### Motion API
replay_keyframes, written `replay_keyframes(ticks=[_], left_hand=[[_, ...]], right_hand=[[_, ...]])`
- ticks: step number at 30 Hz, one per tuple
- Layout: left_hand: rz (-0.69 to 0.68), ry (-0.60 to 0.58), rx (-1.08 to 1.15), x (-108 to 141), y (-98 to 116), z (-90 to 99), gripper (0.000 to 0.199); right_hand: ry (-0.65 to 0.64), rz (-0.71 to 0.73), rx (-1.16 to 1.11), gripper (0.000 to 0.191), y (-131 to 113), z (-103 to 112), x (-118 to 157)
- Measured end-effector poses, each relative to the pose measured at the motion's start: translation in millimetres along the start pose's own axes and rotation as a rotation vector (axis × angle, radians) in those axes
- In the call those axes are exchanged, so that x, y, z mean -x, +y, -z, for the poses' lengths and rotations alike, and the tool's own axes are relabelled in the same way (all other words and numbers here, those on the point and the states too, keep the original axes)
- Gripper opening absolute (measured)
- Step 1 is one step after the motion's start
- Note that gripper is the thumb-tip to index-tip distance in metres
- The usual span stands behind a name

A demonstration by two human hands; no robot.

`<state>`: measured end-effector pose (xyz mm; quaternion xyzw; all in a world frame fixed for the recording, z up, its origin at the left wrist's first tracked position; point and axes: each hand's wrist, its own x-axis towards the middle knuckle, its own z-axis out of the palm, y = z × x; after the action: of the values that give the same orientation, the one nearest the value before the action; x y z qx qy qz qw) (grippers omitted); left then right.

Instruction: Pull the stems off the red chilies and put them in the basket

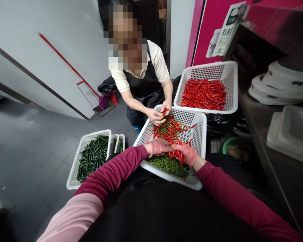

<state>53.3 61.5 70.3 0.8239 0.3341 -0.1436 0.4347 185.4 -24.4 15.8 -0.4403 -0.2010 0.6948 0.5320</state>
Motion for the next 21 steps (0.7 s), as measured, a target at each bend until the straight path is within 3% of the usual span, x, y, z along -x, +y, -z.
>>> replay_keyframes(ticks=[2, 5, 7, 11, 15, 18, 21], left_hand=[[0.04, 0.028, 0.21, 2, -7, -8.1, 0.042], [0.047, 0.15, 0.303, 3, -15, -21.4, 0.042], [0.016, 0.196, 0.256, 5, -17, -27.6, 0.041], [-0.075, 0.157, 0.124, 11, -19, -32.6, 0.036], [-0.18, 0.059, -0.23, 16, -19, -32.4, 0.025], [-0.142, 0.009, -0.416, 15, -22, -30.9, 0.021], [-0.026, 0.03, -0.539, 10, -27, -28.8, 0.031]], right_hand=[[-0.02, -0.014, -0.024, 0.02, 2, 1, -1], [0.052, -0.027, -0.04, 0.016, 3, 4, -4], [0.129, -0.025, -0.075, 0.012, 3, 6, -7], [0.194, -0.103, -0.1, 0.009, 5, 9, -4], [0.2, -0.108, -0.071, 0.013, 4, 13, 9], [0.268, 0.044, -0.032, 0.013, -29, 25, 5], [0.392, 0.245, 0.265, 0.018, -112, 46, -15]])
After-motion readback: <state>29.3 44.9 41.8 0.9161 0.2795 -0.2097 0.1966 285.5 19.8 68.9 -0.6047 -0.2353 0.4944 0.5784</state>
